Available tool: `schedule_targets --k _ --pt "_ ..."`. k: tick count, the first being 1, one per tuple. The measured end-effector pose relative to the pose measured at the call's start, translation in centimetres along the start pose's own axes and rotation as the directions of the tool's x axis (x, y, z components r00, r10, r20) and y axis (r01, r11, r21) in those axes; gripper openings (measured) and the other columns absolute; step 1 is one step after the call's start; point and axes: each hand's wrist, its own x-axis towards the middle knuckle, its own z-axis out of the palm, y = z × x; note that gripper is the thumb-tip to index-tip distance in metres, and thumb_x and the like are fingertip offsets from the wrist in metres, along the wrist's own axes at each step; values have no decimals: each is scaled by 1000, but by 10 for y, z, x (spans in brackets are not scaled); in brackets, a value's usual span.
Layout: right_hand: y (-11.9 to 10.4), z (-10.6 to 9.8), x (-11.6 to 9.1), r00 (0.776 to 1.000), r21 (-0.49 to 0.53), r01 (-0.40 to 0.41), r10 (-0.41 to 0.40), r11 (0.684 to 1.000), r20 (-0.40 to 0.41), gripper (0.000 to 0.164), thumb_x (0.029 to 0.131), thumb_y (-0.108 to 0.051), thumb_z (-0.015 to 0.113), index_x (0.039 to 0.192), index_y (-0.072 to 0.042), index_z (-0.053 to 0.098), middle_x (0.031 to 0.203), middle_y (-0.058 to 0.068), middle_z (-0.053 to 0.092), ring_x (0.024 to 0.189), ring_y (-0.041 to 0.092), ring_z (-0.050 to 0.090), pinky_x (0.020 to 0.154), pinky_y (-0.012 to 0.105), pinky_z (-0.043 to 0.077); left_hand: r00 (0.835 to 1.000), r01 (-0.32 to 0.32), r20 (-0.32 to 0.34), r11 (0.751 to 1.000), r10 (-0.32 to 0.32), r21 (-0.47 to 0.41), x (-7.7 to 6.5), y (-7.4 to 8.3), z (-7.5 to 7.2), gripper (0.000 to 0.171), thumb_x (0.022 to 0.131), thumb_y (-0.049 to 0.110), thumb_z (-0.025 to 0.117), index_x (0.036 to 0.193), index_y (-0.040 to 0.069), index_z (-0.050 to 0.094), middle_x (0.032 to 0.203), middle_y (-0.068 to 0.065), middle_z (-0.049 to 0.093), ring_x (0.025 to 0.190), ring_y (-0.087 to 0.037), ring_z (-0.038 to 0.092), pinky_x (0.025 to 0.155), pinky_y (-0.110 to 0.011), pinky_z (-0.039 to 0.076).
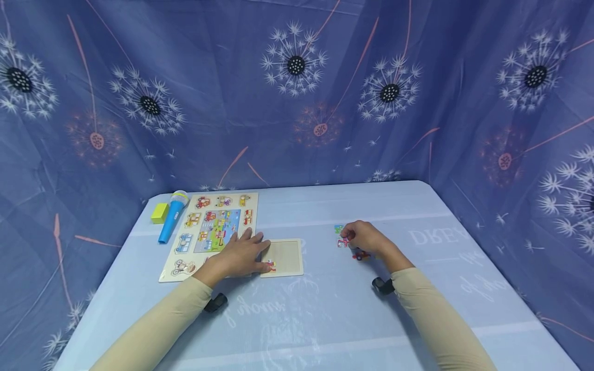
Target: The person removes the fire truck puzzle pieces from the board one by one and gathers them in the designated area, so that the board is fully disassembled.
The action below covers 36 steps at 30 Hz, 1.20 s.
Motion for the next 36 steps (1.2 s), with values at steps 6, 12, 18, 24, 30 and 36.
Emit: schedule_targets --k 6,12,18,24,30,36 --pt "1 0 -1 1000 22 -1 1 1000 3 29 87 5 72 115 -2 72 99 6 68 90 20 59 79 37 51 1000 4 6 1000 -4 2 1 1 -1 74 91 59 68 150 17 53 159 -16 41 151 -49 23 115 -72 20" --pt "0 -2 -5 1000 37 10 -10 999 8 29 87 4 71 116 -2 72 101 7 69 90 20 60 78 35 52 1000 -1 2 1000 1 14 1 0 0 73 91 59 68 149 17 53 158 -16 43 150 -49 25 114 -72 22" --pt "-1 -6 -6 999 12 38 -37 999 -21 31 88 5 60 115 -2 73 100 9 68 86 21 57 75 36 49 1000 -8 2 1000 8 21 1 0 0 74 91 60 67 149 17 53 158 -16 43 150 -48 26 114 -72 23" --pt "-6 -7 -4 997 5 49 -48 999 -68 32 95 -3 55 123 -2 72 122 17 67 101 27 59 85 43 50 1000 -9 9 1000 9 25 1 0 -1 74 92 60 66 150 17 52 159 -16 42 150 -48 25 115 -71 23" --pt "-21 2 1 995 88 82 -77 993 -59 34 99 -5 55 130 -1 68 123 17 64 95 25 58 76 39 48 1000 -16 27 999 15 31 0 -1 -3 76 93 63 64 152 16 50 161 -16 39 152 -47 22 116 -70 22" --pt "-50 17 6 991 166 134 -135 977 -6 33 101 -8 58 132 0 66 120 18 64 84 21 57 69 34 47 999 -32 32 999 32 2 0 -3 -2 83 91 66 64 155 17 46 162 -14 37 153 -45 20 117 -69 20"
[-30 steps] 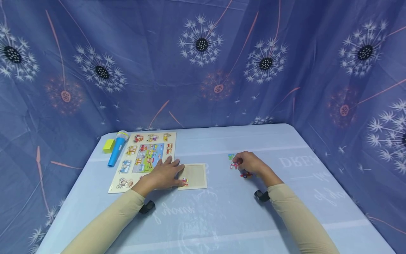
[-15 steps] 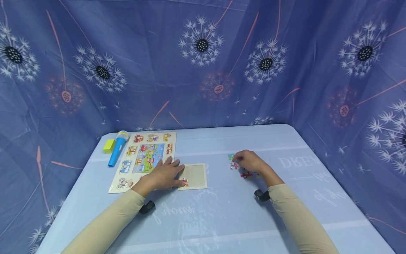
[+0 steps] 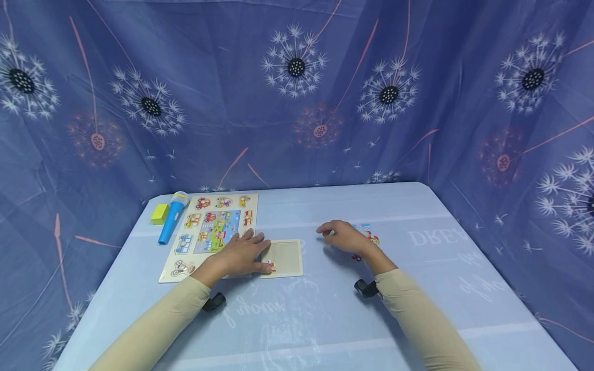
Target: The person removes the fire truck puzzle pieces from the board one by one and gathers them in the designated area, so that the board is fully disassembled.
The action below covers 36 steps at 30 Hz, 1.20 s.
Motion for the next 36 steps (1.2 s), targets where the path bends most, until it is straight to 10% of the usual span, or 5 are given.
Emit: schedule_targets --k 17,36 --pt "-62 63 20 963 -104 243 -227 965 142 36 90 -12 73 125 -3 71 105 9 67 87 12 57 76 27 49 998 -49 30 999 49 -7 1 -2 -4 88 81 64 76 154 22 49 162 -5 39 155 -39 19 119 -67 17" --pt "-79 100 27 955 -221 276 -241 935 174 33 87 -10 77 119 -8 72 94 2 60 84 13 51 73 28 43 997 -51 50 999 52 -10 2 -1 -4 85 81 61 78 152 23 51 163 -5 38 156 -34 19 122 -62 14"
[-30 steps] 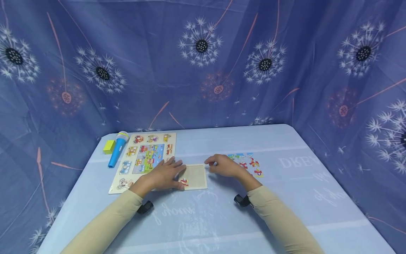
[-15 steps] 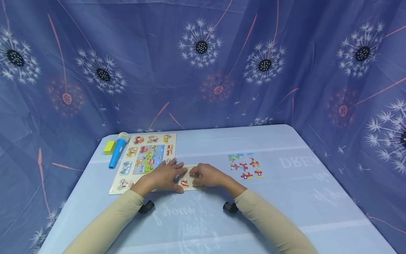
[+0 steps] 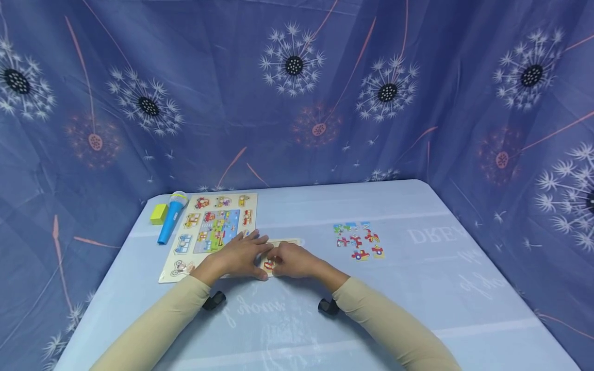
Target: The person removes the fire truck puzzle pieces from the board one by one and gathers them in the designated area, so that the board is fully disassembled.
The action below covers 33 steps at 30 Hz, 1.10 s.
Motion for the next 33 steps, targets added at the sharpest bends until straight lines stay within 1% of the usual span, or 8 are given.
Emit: schedule_targets --k 3,5,9,12,17,22,29,33 --pt "1 2 2 999 35 -24 25 999 -24 33 85 -10 80 117 -7 72 96 1 60 87 15 53 76 29 44 1000 5 8 1000 -5 2 0 0 -1 86 81 62 78 153 25 50 163 -6 37 156 -34 18 123 -61 13" --pt "2 3 3 999 70 -34 37 997 -36 33 83 -10 82 114 -7 71 96 0 61 89 15 54 77 29 45 1000 4 14 1000 -4 -5 -1 0 -1 86 81 62 77 153 24 50 163 -6 37 156 -34 18 123 -61 13" --pt "0 3 5 997 144 -45 53 989 -52 33 80 -7 84 108 -9 67 89 0 61 83 14 55 73 28 45 1000 6 11 1000 -5 -19 -1 0 -2 86 82 62 77 152 20 51 163 -7 38 156 -35 18 123 -60 13" --pt "-1 4 5 996 166 -58 68 984 -55 34 79 -5 85 107 -9 65 84 0 60 78 11 54 69 27 45 1000 7 4 1000 -7 -23 -1 0 -2 84 82 61 77 151 19 53 162 -8 40 156 -35 19 123 -60 14" --pt "-2 5 5 994 146 -77 87 986 -66 35 78 -4 86 106 -10 66 82 -3 59 77 9 54 68 26 45 1000 4 1 1000 -4 -23 -1 1 -3 84 82 60 78 150 18 54 161 -8 41 155 -35 20 123 -61 14" --pt "-2 5 6 993 126 -80 90 989 -71 33 79 -6 86 105 -12 67 80 -5 59 75 9 54 67 26 45 1000 6 1 1000 -5 -20 0 0 -3 83 82 60 78 150 18 54 161 -8 41 155 -35 20 123 -61 14" --pt "2 -3 2 997 47 -62 65 997 -48 29 80 -11 82 105 -12 68 80 -9 59 74 6 54 68 25 46 1000 -7 2 1000 7 2 1 0 -1 82 82 61 77 151 22 53 161 -7 41 155 -36 21 122 -61 15" --pt "7 -12 -5 999 75 -52 53 996 -9 29 81 -10 80 108 -11 70 83 -7 60 74 8 54 69 26 46 1000 2 8 1000 -2 13 1 0 -1 84 83 61 76 152 21 52 162 -6 40 155 -35 21 123 -61 15"
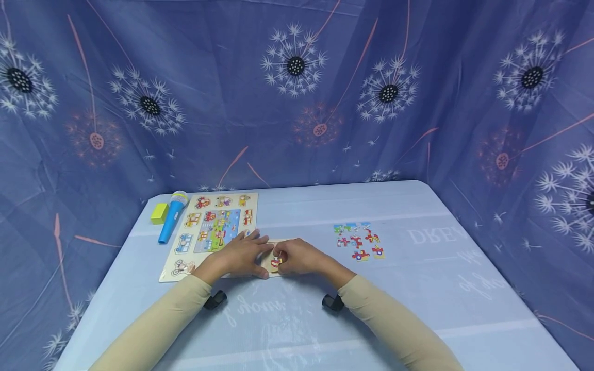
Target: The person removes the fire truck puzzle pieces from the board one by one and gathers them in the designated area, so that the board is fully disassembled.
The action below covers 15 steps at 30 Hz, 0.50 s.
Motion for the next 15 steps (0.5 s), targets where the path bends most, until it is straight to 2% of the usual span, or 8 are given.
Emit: schedule_targets --k 5,10,15 --pt "10 -14 -16 999 55 -15 13 998 29 31 84 -9 79 114 -11 71 89 -6 63 77 9 56 67 25 48 1000 16 4 1000 -16 12 1 1 1 84 82 62 77 152 22 52 162 -4 39 156 -35 20 123 -61 14" --pt "33 -31 -39 999 78 -1 -2 997 36 32 85 -9 78 116 -11 71 96 -5 66 80 10 58 69 25 51 1000 14 3 1000 -14 18 1 2 1 84 83 61 77 152 22 51 163 -4 39 156 -35 20 123 -61 14" --pt "59 -52 -67 999 77 -26 23 997 38 35 87 -12 78 121 -9 70 102 -3 67 83 12 59 69 27 52 1000 12 4 1000 -12 17 1 2 2 83 83 61 76 152 22 50 162 -4 39 155 -35 20 122 -62 15"
